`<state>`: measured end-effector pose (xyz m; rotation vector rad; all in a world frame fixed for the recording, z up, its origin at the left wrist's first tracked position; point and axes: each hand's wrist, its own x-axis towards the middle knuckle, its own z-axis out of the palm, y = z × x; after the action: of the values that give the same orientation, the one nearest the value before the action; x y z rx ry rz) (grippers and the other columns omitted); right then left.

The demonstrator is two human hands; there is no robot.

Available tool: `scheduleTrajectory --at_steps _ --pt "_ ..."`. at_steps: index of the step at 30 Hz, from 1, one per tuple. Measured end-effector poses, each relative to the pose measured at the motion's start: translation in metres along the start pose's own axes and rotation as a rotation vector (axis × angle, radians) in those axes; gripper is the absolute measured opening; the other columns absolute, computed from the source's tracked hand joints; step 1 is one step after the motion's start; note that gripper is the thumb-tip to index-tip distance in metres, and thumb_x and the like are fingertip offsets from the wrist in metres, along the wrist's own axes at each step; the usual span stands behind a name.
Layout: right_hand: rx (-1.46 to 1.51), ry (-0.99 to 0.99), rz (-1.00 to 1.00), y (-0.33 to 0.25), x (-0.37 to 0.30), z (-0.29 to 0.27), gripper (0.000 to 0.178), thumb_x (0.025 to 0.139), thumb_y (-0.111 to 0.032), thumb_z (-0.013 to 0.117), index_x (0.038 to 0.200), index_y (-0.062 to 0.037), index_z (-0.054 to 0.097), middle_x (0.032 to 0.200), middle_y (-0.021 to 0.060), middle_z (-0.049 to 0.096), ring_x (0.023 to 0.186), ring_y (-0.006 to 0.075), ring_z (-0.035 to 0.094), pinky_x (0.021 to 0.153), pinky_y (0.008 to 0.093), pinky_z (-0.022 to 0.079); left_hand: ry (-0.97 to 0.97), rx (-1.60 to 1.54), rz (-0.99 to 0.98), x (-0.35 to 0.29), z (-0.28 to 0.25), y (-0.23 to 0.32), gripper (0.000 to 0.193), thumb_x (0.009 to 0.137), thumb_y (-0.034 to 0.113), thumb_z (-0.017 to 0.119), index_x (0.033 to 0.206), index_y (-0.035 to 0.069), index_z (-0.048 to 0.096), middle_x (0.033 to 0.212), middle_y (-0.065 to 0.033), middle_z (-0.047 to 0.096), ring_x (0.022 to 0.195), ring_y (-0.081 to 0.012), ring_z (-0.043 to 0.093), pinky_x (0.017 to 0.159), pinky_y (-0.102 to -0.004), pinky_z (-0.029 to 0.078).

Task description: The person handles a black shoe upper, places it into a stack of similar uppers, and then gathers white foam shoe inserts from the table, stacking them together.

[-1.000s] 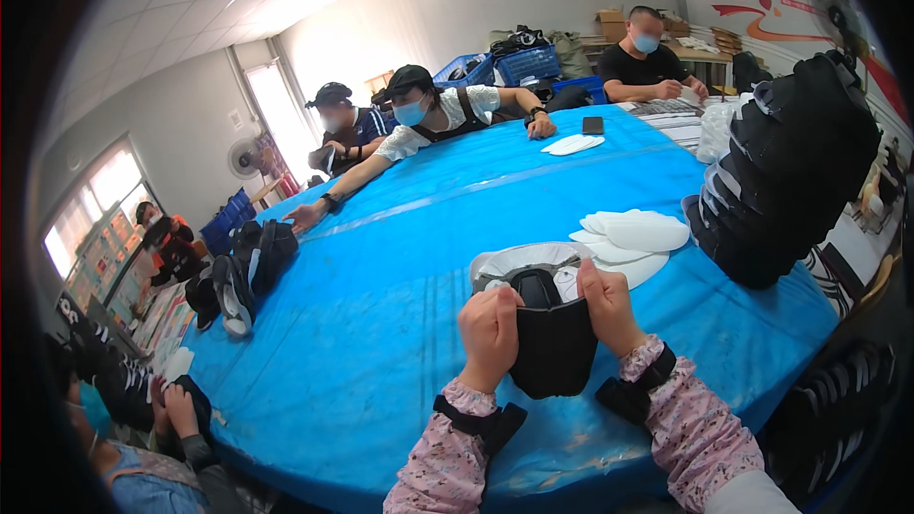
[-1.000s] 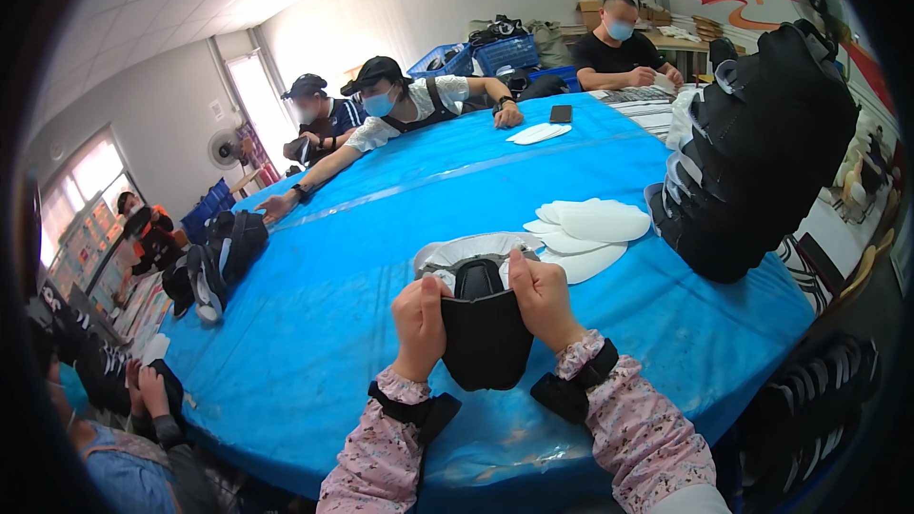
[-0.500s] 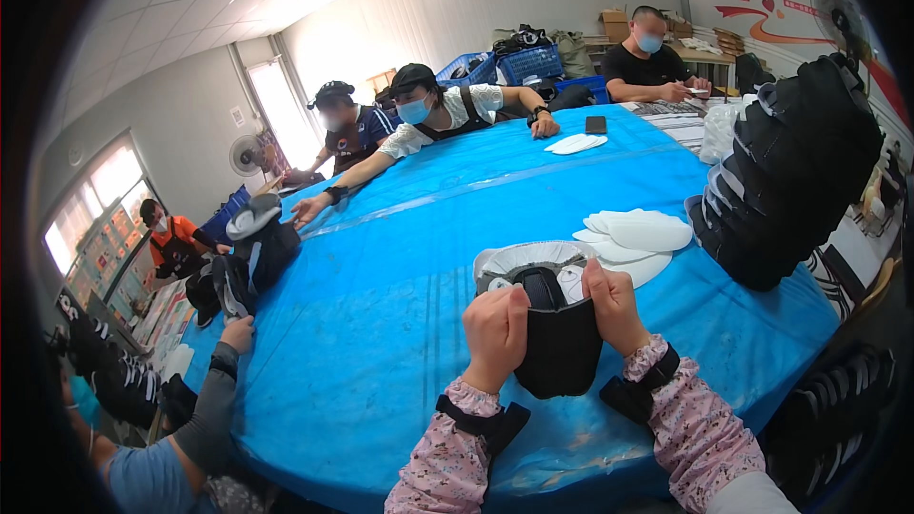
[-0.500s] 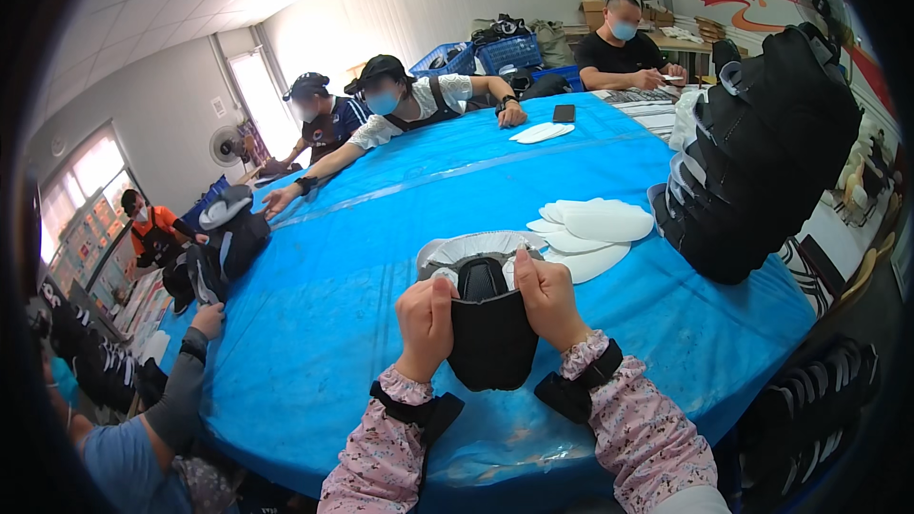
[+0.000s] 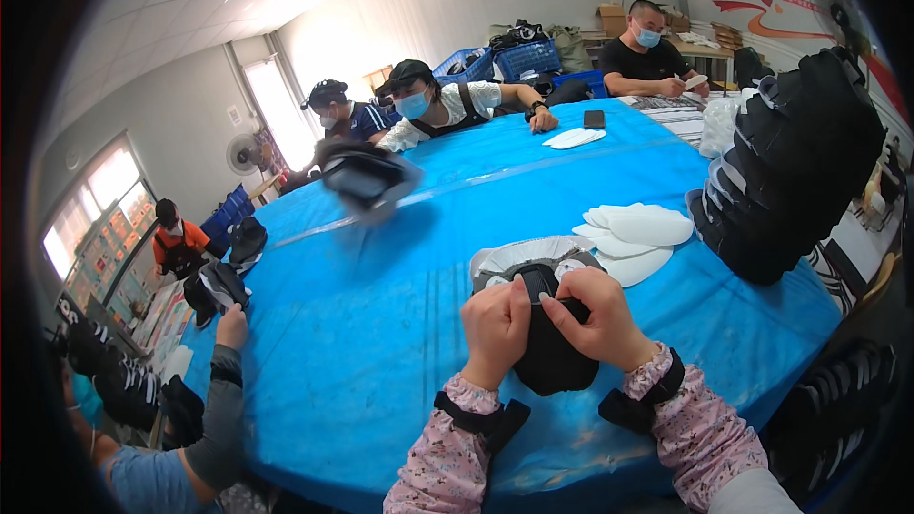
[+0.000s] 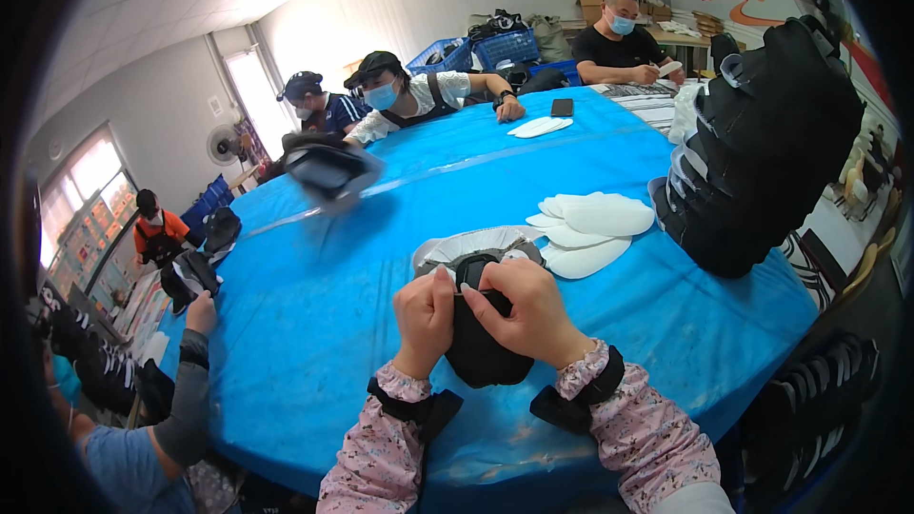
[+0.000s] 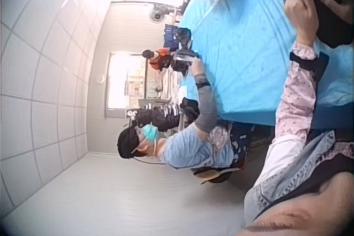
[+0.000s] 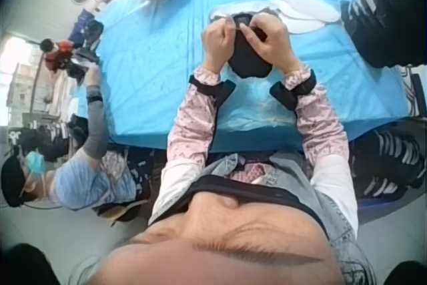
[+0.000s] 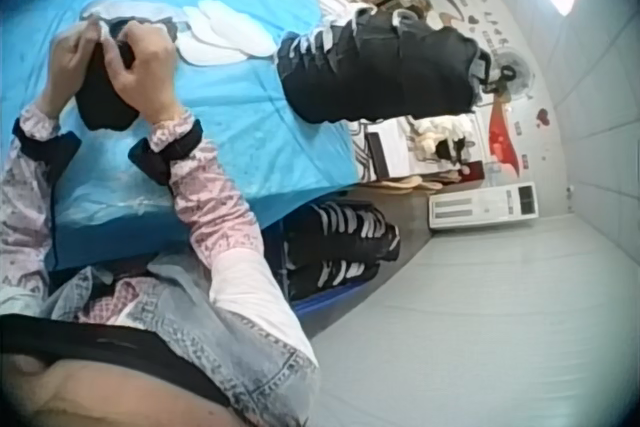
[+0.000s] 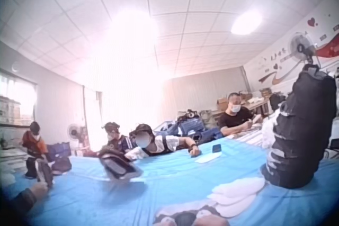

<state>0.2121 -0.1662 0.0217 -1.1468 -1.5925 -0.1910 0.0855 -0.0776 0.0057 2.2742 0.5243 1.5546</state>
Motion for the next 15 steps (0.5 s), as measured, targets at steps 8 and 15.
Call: scheduleTrajectory --at_steps 8,15 --pt "0.018 0.004 0.01 0.004 -0.001 0.006 0.021 0.074 -0.013 0.067 0.066 -0.0027 0.05 0.062 0.0104 0.049 0.057 0.0264 0.047 0.052 0.0331 0.036 0.012 -0.002 0.014 -0.003 -0.003 -0.004 0.041 0.091 0.016 0.043 0.053 0.002 0.041 0.05 -0.0144 0.04 0.046 -0.0325 0.042 0.045 -0.0396 0.031" --pt "0.064 0.098 -0.028 0.006 0.003 0.011 0.025 0.072 -0.019 0.069 0.066 -0.0029 0.051 0.06 0.0089 0.05 0.056 0.0247 0.049 0.051 0.0327 0.037 0.025 0.008 0.024 -0.002 -0.005 -0.002 0.041 0.091 0.017 0.042 0.053 0.002 0.041 0.051 -0.0139 0.041 0.046 -0.0319 0.042 0.046 -0.0391 0.031"
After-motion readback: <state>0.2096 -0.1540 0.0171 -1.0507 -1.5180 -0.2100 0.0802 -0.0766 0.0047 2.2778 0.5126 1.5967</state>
